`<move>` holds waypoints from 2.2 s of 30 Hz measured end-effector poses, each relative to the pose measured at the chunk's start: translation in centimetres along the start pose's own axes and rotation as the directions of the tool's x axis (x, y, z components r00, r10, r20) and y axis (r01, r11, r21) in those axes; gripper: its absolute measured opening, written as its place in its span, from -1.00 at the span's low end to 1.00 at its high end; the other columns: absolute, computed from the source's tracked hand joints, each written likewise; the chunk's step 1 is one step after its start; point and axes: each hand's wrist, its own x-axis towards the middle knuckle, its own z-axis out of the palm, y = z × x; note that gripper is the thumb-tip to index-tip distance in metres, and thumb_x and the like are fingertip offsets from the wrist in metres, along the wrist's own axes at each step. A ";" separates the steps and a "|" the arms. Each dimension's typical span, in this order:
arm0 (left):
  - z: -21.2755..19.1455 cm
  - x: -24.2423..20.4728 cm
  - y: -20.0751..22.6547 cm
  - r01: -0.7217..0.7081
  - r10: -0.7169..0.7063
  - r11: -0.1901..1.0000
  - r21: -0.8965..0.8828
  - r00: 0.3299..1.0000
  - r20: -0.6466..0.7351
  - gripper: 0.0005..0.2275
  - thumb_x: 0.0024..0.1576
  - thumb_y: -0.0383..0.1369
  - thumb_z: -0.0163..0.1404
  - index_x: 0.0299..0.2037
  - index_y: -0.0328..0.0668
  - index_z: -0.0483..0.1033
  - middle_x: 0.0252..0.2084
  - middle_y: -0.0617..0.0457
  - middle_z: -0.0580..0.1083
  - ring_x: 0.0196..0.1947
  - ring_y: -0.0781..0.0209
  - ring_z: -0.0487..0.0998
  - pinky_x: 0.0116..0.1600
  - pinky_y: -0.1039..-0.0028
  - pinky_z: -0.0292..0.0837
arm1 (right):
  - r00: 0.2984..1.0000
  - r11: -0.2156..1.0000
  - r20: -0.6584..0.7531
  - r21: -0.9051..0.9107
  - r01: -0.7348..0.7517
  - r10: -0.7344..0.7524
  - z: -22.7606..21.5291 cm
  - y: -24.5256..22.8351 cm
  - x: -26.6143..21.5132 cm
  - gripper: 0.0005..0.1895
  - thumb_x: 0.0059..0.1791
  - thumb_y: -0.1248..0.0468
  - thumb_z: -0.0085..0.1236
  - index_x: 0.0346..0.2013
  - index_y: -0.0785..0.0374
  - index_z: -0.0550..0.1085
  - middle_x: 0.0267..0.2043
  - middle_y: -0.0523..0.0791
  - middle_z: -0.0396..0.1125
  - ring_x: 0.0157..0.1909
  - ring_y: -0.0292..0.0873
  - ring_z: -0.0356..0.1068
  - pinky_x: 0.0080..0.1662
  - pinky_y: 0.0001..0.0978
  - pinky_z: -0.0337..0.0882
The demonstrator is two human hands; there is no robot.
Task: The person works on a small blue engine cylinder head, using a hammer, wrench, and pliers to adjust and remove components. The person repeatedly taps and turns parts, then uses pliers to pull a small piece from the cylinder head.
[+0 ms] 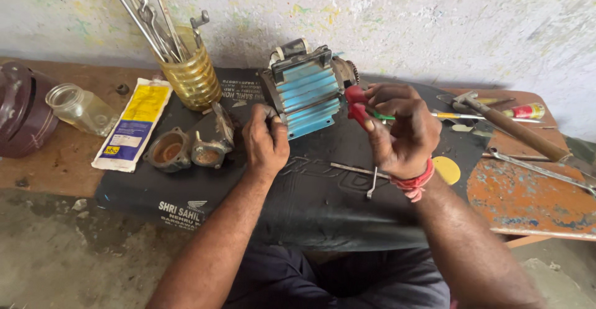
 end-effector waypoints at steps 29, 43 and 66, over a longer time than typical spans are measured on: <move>0.0 0.3 -0.4 0.028 -0.027 0.999 -0.033 1.000 0.013 -0.94 0.21 -0.49 -0.13 -0.28 -0.33 0.29 -0.50 -0.12 0.39 -0.52 -0.05 0.50 -0.35 0.20 0.40 | 0.997 0.997 -0.050 0.038 -0.061 0.063 0.3 0.1 1.1 -0.88 0.15 0.45 0.11 -0.16 0.38 0.33 -0.15 0.03 0.38 -0.09 -0.13 0.45 0.15 -0.13 0.53; 0.2 0.4 -0.8 -0.004 0.003 0.999 0.039 1.000 0.024 -0.93 0.18 -0.48 -0.08 -0.25 -0.33 0.30 -0.40 -0.17 0.41 -0.40 -0.13 0.53 -0.26 0.14 0.43 | 1.000 1.000 -0.007 0.003 0.022 -0.022 0.6 -0.8 -0.8 -0.60 0.07 0.37 0.24 0.07 0.46 0.26 0.08 0.14 0.36 0.23 0.08 0.43 0.25 -0.08 0.51; 11.7 -1.0 5.6 -0.464 0.450 0.886 -0.015 0.850 0.274 -0.22 0.08 -0.31 0.14 0.48 -0.17 -0.07 0.43 -0.32 0.12 0.49 -0.28 0.13 0.60 -0.23 -0.08 | 0.989 0.939 -0.150 -0.339 -0.053 0.002 -0.1 -0.7 -5.4 -0.79 0.24 0.34 -0.02 0.05 0.50 0.30 0.19 0.25 0.39 0.16 0.05 0.49 0.19 -0.22 0.50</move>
